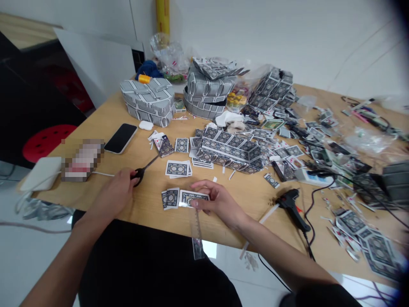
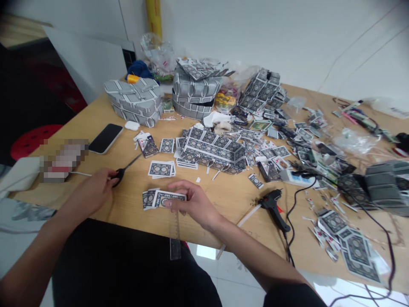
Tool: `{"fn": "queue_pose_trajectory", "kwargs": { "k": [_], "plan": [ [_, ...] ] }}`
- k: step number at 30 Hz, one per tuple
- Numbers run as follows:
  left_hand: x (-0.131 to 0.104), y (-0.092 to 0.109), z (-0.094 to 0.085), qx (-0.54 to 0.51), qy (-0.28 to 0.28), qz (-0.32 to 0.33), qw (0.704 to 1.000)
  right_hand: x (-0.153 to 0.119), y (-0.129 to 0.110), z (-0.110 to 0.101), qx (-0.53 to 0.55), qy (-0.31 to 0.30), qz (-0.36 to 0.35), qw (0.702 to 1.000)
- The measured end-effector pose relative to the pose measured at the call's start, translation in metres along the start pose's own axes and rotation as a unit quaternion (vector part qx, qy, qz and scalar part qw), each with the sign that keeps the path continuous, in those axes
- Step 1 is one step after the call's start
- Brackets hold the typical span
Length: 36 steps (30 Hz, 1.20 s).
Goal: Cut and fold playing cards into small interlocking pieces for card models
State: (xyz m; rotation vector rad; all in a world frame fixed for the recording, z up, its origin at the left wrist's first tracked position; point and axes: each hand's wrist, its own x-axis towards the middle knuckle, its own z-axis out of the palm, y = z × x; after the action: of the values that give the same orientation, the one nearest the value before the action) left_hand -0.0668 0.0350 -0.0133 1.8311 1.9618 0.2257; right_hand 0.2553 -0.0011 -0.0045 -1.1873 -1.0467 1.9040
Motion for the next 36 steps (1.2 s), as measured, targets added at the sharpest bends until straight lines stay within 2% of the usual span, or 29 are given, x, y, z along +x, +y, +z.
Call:
{"fn": "queue_pose_trajectory", "kwargs": {
  "k": [2,3,5,7,10,12,15,18,22,25,29,32,36],
  "plan": [
    [-0.012,-0.001,-0.003,-0.092,-0.004,-0.004,0.996,-0.001,-0.004,0.001,0.002,0.006,-0.001,1.000],
    [-0.020,0.001,-0.003,-0.181,-0.003,-0.002,0.983,-0.002,-0.005,0.002,0.004,0.008,-0.001,1.000],
    [-0.038,0.009,-0.002,-0.346,-0.032,-0.002,0.938,-0.002,-0.007,0.003,0.003,0.010,-0.001,1.000],
    [-0.057,0.021,0.003,-0.458,-0.063,-0.008,0.887,-0.001,-0.009,0.005,-0.005,0.009,-0.007,1.000],
    [-0.078,0.037,0.019,-0.571,-0.034,-0.033,0.820,-0.001,-0.011,0.008,-0.014,-0.002,-0.023,1.000],
    [-0.087,0.044,0.032,-0.587,-0.025,-0.026,0.809,-0.001,-0.013,0.010,-0.017,-0.020,-0.028,0.999],
    [-0.092,0.049,0.047,-0.559,-0.017,-0.041,0.828,-0.002,-0.015,0.015,-0.031,-0.063,-0.010,0.997],
    [-0.096,0.056,0.052,-0.536,-0.057,-0.045,0.841,-0.004,-0.016,0.018,-0.056,-0.102,-0.001,0.993],
    [-0.100,0.069,0.049,-0.557,-0.126,-0.029,0.820,-0.005,-0.014,0.020,-0.093,-0.110,-0.011,0.990],
    [-0.101,0.075,0.049,-0.578,-0.143,-0.055,0.801,-0.005,-0.015,0.021,-0.115,-0.105,-0.003,0.988],
    [-0.100,0.076,0.060,-0.629,-0.094,-0.088,0.767,-0.002,-0.018,0.019,-0.058,-0.128,0.012,0.990],
    [-0.099,0.076,0.069,-0.678,-0.054,-0.118,0.723,0.000,-0.017,0.016,0.024,-0.147,0.008,0.989],
    [-0.099,0.084,0.070,-0.737,-0.077,-0.180,0.646,0.003,-0.013,0.013,0.073,-0.153,0.002,0.986]
  ]
}}
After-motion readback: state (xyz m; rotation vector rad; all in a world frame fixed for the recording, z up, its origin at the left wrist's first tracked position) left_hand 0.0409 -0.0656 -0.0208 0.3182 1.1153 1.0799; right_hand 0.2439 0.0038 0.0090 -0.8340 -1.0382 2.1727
